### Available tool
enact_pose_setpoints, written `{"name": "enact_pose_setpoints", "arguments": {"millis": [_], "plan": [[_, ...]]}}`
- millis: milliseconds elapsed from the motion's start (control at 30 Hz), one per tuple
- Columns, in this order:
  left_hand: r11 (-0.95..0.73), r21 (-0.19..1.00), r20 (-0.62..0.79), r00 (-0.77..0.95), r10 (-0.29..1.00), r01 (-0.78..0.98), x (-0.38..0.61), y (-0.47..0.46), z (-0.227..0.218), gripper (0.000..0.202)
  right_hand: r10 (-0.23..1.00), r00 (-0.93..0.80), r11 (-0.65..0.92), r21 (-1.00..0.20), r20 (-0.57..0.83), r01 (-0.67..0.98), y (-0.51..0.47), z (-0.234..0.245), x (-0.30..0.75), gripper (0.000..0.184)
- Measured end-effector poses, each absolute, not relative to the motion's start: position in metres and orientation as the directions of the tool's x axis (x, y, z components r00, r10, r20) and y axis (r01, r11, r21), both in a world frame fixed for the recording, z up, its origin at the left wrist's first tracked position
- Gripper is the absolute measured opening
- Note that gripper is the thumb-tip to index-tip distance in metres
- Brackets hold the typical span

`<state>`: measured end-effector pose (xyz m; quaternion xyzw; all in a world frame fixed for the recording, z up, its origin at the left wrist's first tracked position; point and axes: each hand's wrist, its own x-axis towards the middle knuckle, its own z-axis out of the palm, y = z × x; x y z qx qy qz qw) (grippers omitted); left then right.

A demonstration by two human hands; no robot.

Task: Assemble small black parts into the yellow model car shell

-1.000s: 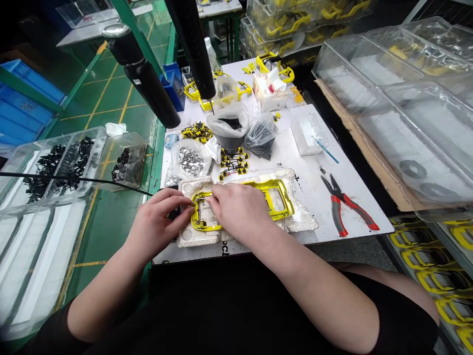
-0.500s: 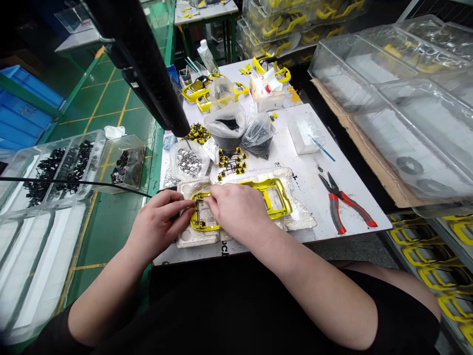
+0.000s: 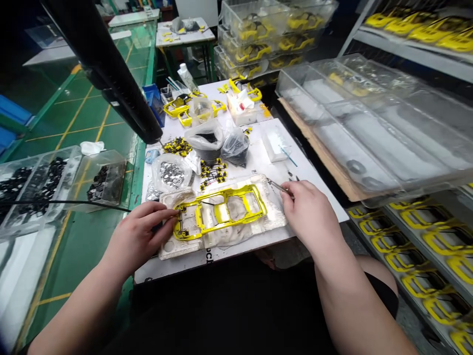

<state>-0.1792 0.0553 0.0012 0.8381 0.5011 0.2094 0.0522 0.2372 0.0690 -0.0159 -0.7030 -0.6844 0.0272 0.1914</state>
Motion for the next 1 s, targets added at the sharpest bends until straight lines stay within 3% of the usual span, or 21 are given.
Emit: {"name": "enact_pose_setpoints", "arguments": {"millis": [133, 333, 467, 633, 767, 833, 900, 933, 1000], "plan": [[-0.433, 0.421, 0.239, 0.363, 0.901, 0.797, -0.181, 0.067, 0.018, 0.024, 0.983, 0.182, -0.177, -0.158, 0.015, 0.971, 0.059, -0.024, 0.246, 0.028], [-0.267, 0.462, 0.417, 0.059, 0.907, 0.846, -0.169, 0.096, 0.070, 0.020, 0.975, 0.222, -0.215, -0.155, 0.029, 0.964, 0.060, -0.029, 0.233, 0.022], [-0.254, 0.582, 0.485, -0.080, 0.871, 0.773, -0.156, 0.137, 0.102, 0.031, 0.978, 0.200, -0.185, -0.195, 0.056, 0.963, 0.064, -0.015, 0.233, 0.016], [-0.390, 0.837, 0.468, -0.134, 0.874, 0.384, -0.134, 0.207, 0.127, 0.069, 0.972, 0.098, -0.033, -0.288, 0.214, 0.957, 0.066, 0.046, 0.223, 0.018], [-0.368, 0.925, 0.365, 0.046, 0.930, 0.100, -0.099, 0.230, 0.133, 0.082, 0.852, -0.028, 0.293, -0.431, 0.523, 0.853, 0.075, 0.107, 0.207, 0.016], [-0.372, 0.916, 0.337, 0.212, 0.917, 0.150, -0.079, 0.232, 0.132, 0.096, 0.771, -0.024, 0.429, -0.492, 0.637, 0.758, 0.084, 0.130, 0.201, 0.026], [-0.445, 0.792, 0.291, 0.382, 0.877, 0.418, -0.059, 0.235, 0.129, 0.095, 0.765, -0.038, 0.518, -0.578, 0.643, 0.631, 0.094, 0.146, 0.198, 0.048], [-0.486, 0.654, 0.249, 0.443, 0.861, 0.579, -0.050, 0.237, 0.126, 0.087, 0.793, -0.084, 0.546, -0.643, 0.603, 0.536, 0.098, 0.151, 0.198, 0.055], [-0.508, 0.460, 0.187, 0.479, 0.857, 0.729, -0.033, 0.244, 0.117, 0.058, 0.851, -0.248, 0.519, -0.814, 0.464, 0.261, 0.100, 0.155, 0.199, 0.054]]}}
